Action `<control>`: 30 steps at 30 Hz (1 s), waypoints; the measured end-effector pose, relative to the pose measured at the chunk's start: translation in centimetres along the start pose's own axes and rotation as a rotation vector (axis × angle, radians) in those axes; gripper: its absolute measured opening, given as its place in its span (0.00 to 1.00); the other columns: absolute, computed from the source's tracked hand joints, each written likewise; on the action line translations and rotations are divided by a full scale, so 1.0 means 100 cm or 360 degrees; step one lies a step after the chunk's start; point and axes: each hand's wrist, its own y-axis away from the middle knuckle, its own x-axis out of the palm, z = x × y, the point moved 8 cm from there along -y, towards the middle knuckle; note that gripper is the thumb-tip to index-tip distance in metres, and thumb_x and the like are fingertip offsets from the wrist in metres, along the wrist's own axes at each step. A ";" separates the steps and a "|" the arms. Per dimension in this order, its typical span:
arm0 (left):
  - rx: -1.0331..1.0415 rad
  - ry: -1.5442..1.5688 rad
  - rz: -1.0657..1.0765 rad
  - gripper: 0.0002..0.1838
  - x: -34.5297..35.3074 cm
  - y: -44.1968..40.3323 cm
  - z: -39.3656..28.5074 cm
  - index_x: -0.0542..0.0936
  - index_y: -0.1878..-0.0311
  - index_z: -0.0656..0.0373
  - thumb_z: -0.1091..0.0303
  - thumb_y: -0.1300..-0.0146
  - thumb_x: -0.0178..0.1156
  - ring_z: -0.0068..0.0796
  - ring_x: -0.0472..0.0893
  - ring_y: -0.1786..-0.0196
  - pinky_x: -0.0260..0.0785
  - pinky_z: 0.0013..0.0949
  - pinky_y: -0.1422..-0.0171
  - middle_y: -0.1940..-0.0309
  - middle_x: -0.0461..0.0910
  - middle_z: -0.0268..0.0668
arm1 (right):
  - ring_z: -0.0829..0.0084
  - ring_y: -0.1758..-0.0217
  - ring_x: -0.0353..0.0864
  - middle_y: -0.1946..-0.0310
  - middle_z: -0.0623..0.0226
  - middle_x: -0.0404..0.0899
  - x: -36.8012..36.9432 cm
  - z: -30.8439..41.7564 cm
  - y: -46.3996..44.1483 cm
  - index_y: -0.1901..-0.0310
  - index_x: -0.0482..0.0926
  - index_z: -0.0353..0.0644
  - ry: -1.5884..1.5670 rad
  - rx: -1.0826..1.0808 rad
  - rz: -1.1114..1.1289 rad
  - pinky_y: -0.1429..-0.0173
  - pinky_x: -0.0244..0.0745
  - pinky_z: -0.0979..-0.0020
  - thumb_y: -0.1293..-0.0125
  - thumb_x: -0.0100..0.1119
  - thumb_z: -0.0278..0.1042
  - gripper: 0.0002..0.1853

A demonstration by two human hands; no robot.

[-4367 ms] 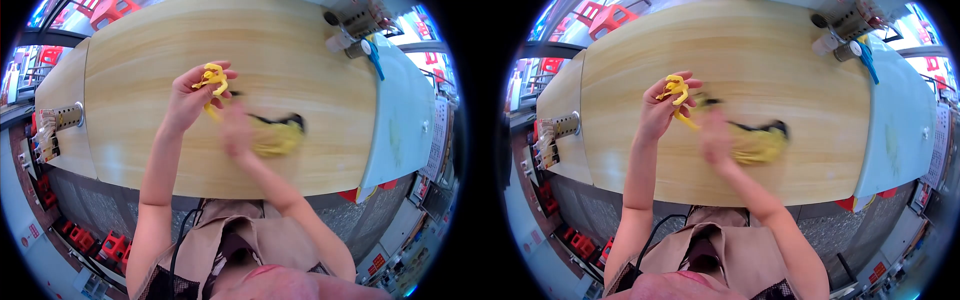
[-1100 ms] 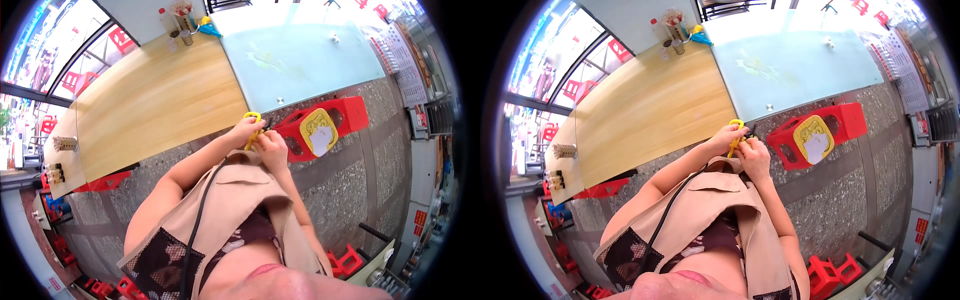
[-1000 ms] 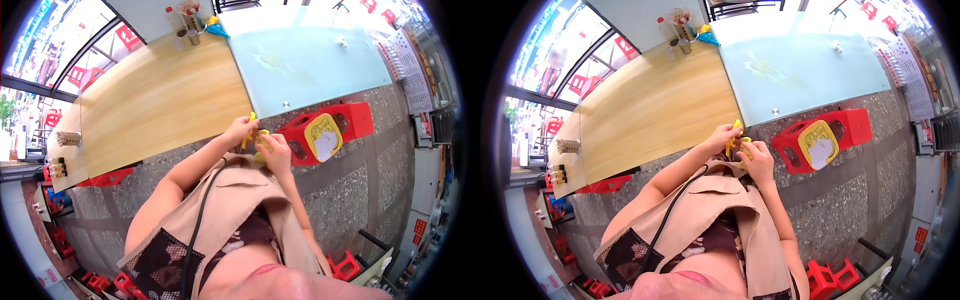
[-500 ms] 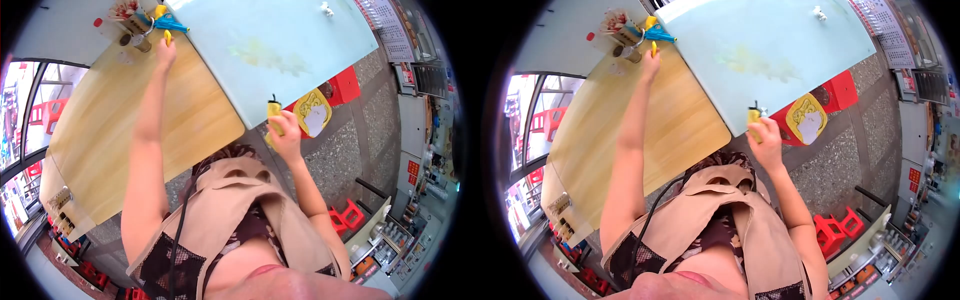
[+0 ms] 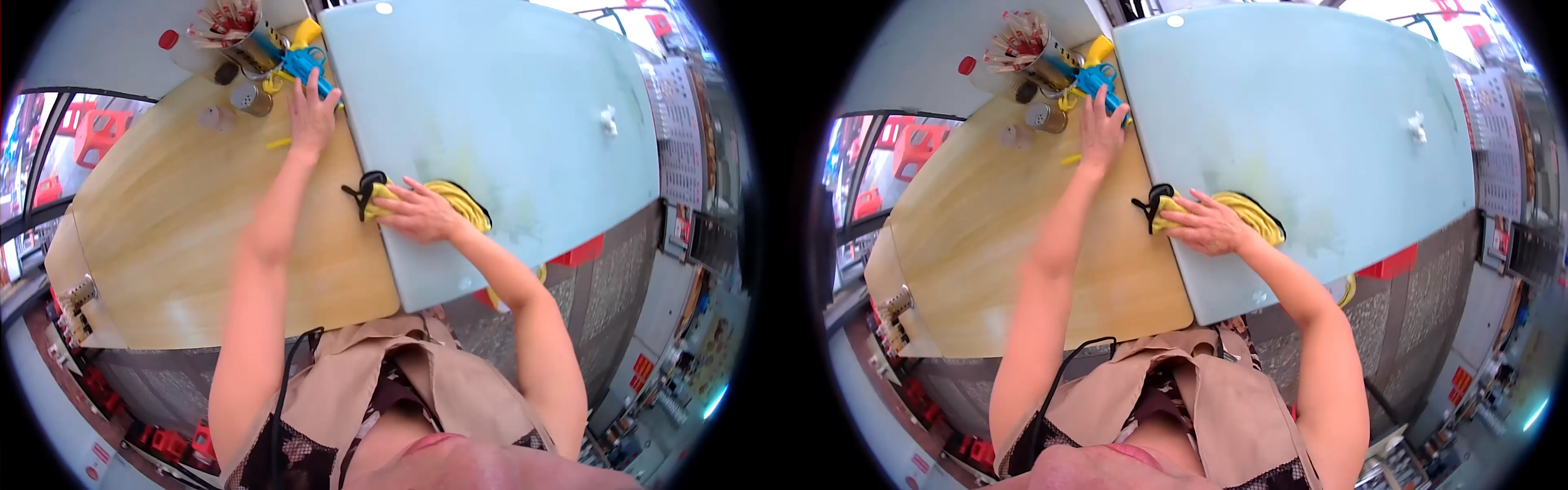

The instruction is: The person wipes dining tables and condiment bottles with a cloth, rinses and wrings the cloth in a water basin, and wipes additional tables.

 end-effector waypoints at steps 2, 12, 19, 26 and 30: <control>-0.0039 0.0248 -0.0098 0.16 -0.001 0.007 0.008 0.73 0.53 0.47 0.75 0.46 0.57 0.59 0.64 0.40 0.63 0.57 0.42 0.36 0.58 0.49 | 0.64 0.29 0.59 0.33 0.73 0.62 -0.017 -0.045 -0.025 0.44 0.73 0.58 -0.0003 -0.0081 0.0002 0.27 0.51 0.52 0.39 0.55 0.40 0.20; -0.0163 0.0435 -0.0103 0.19 -0.015 0.017 -0.002 0.69 0.55 0.58 0.76 0.53 0.56 0.60 0.64 0.39 0.59 0.52 0.35 0.37 0.60 0.54 | 0.64 0.37 0.69 0.37 0.68 0.68 -0.085 -0.270 -0.220 0.46 0.76 0.55 0.0261 -0.0162 -0.0522 0.33 0.61 0.61 0.37 0.48 0.36 0.17; -0.0217 0.0326 -0.0149 0.18 -0.011 0.019 0.003 0.70 0.54 0.58 0.72 0.50 0.58 0.58 0.63 0.37 0.60 0.51 0.35 0.36 0.62 0.51 | 0.59 0.45 0.72 0.53 0.62 0.76 -0.088 -0.282 -0.253 0.54 0.78 0.49 0.0342 0.0546 -0.1015 0.41 0.67 0.60 0.41 0.48 0.33 0.14; -0.0113 0.0026 -0.0263 0.24 -0.029 0.011 -0.006 0.71 0.46 0.52 0.63 0.49 0.60 0.46 0.65 0.38 0.54 0.56 0.39 0.43 0.69 0.42 | 0.54 0.38 0.70 0.40 0.52 0.70 -0.057 -0.186 -0.083 0.45 0.75 0.40 0.0693 0.1140 -0.1159 0.35 0.64 0.57 0.39 0.52 0.32 0.19; 0.0354 -0.0115 -0.0590 0.24 -0.175 -0.061 -0.017 0.71 0.47 0.52 0.62 0.48 0.61 0.43 0.66 0.41 0.55 0.52 0.41 0.47 0.69 0.39 | 0.50 0.36 0.64 0.36 0.49 0.64 -0.015 -0.091 0.005 0.43 0.71 0.40 0.0566 0.1593 -0.0920 0.32 0.57 0.55 0.41 0.54 0.35 0.23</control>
